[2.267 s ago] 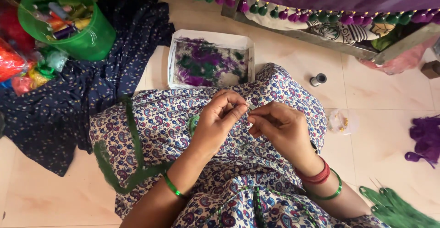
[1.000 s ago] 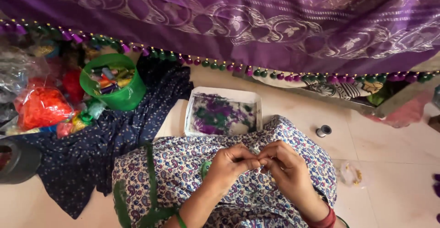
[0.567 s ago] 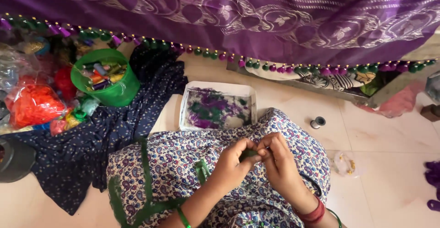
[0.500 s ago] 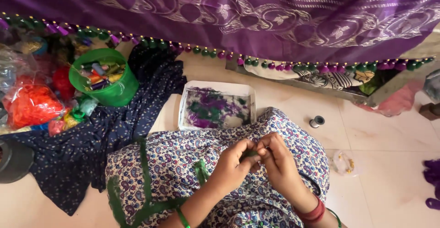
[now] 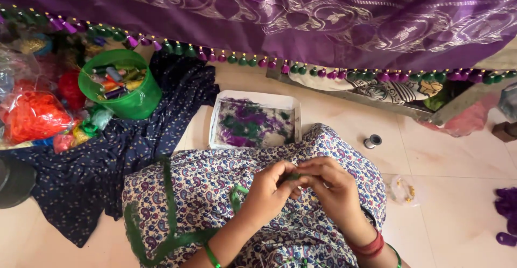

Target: Cutting green decorative material into strips and manipulating them to assemble a handicraft item.

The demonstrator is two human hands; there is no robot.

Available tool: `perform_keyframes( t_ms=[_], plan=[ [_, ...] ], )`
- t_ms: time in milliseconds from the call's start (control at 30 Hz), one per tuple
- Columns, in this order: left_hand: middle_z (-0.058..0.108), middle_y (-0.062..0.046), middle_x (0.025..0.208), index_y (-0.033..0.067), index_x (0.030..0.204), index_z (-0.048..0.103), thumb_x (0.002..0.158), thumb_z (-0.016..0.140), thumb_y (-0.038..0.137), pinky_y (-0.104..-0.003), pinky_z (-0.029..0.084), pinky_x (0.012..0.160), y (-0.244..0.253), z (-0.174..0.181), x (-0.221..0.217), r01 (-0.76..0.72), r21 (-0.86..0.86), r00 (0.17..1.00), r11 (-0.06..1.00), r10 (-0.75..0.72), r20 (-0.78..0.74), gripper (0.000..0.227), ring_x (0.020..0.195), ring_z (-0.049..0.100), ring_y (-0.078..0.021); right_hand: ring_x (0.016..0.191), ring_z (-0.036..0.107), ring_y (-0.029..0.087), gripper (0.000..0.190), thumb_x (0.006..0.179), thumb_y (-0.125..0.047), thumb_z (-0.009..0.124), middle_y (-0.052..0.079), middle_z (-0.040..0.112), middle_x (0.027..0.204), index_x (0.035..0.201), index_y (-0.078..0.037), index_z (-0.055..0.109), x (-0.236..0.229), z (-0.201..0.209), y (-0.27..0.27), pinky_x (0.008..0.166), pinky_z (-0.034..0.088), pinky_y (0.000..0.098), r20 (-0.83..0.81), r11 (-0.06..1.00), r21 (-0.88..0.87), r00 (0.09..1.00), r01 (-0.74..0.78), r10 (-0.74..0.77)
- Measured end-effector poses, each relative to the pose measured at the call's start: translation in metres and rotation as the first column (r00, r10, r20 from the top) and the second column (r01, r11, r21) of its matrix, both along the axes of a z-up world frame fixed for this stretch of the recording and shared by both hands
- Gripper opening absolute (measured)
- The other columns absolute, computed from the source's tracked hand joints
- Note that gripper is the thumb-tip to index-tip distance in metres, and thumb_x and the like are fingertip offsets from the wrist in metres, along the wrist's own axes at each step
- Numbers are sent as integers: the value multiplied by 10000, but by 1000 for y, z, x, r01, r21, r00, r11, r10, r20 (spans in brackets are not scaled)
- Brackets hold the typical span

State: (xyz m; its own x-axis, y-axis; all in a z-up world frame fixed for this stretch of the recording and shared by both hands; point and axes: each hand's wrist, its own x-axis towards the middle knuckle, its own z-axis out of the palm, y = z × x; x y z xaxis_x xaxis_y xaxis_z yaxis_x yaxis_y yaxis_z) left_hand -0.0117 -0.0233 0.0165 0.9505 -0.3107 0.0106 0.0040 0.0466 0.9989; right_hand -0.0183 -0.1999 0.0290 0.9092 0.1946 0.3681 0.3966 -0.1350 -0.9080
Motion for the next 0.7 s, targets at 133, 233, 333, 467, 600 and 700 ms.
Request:
perform_keyframes(
  t_ms=[133,233,333,467,600,700],
  plan=[
    [706,-70,870,-11,1013,609,969,638,6,-252,606,627,0,-1,-6,2,-2,996,1000,-2,94,56,711,721,-107,941,727,164,89,855,35,715,57,727,1027,932,-7,725,-1,7,-4,767,611,288,168,930,-324,978,172,-123],
    [669,-55,916,-17,1034,574,974,571,-11,-263,628,637,0,2,-11,28,-7,996,1000,-28,87,60,722,738,-109,879,735,185,101,868,59,653,83,706,1031,952,14,687,4,5,-11,712,647,286,1,977,-197,996,85,-87],
    [669,-82,886,-36,1055,561,1029,587,16,-282,633,687,0,-2,-12,124,-71,989,990,-118,83,63,743,721,-123,766,736,256,123,909,69,524,115,696,918,966,23,623,26,-13,-46,665,659,395,-457,924,294,885,243,-88],
    [673,-82,870,-30,1136,547,1041,564,60,-301,628,717,6,-11,-17,160,-197,986,967,-168,-21,132,759,707,-131,824,674,233,127,1124,-20,557,116,646,925,997,-3,553,62,-14,-114,837,625,461,-204,779,538,946,323,-252],
    [689,-73,898,-20,1121,573,1027,577,76,-300,638,751,11,-13,-19,148,-277,958,949,-208,-199,134,797,722,-146,880,706,237,77,1135,-57,601,87,671,986,1066,-43,571,85,-14,-175,842,648,471,-218,701,501,858,508,-466],
    [671,-64,888,-21,1115,584,1061,630,105,-272,543,715,11,-25,-20,157,-396,944,905,-255,-210,145,768,632,-136,886,688,221,83,1167,-69,617,84,664,995,1097,-36,588,84,-23,-193,838,642,446,-213,694,472,835,543,-508]
  ],
)
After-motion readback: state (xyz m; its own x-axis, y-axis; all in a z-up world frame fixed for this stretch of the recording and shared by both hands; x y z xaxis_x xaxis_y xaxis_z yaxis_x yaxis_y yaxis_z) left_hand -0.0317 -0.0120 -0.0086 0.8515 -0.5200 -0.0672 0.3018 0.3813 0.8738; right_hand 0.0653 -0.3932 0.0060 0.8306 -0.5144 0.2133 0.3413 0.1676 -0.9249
